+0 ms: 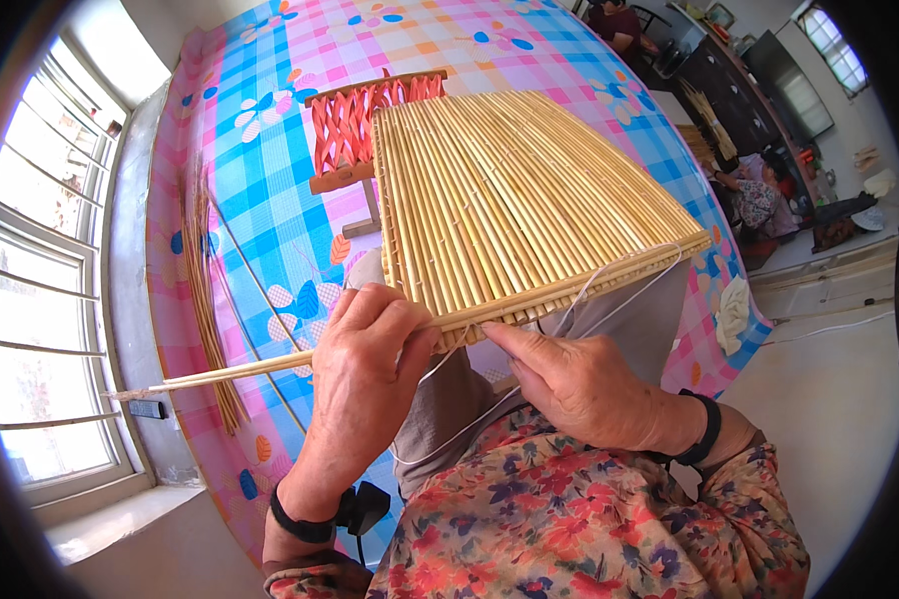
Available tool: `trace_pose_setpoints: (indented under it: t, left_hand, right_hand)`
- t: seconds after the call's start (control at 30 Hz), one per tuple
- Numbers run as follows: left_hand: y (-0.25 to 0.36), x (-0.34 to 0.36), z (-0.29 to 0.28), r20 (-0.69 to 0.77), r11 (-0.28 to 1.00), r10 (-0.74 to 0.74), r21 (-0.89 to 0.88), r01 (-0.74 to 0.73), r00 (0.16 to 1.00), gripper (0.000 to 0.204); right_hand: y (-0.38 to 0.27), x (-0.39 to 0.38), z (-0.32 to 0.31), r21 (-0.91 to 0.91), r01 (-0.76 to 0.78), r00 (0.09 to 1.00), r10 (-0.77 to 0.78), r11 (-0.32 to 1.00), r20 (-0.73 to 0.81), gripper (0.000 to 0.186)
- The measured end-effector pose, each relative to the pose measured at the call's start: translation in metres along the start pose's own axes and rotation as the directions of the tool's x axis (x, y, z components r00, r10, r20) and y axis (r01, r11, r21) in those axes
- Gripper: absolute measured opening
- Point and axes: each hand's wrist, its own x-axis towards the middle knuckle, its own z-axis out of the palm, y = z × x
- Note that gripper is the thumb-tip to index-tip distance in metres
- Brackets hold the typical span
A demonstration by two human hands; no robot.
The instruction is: The person sews bamboo sticks together with white thread to construct a mat, pulling the thread through the gaps and securing a bamboo rod along one edge.
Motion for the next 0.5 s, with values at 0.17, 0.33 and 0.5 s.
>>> trace_pose_setpoints:
  t: [0.17,0.33,0.5]
  left_hand:
    - [0.0003,-0.0005,0.0005,-0.007,1.000,0.021,0.014,-0.021,1.000,0.010]
    - [0.0002,-0.0014,0.0016,-0.018,1.000,0.020,0.020,-0.019,1.000,0.010]
    - [-0.0006,-0.0022,0.0020,-0.028,1.000,0.024,0.017,-0.024,0.999,0.009]
  right_hand:
    - [-0.0013,0.0012,-0.0015,0.000,-0.029,0.999,0.029,1.000,0.022,0.037]
    - [-0.0024,0.0024,-0.0058,0.001,-0.040,0.998,0.040,0.999,0.041,0.037]
    - [-0.0019,0.0029,-0.0053,0.004,-0.039,0.998,0.039,0.999,0.042,0.037]
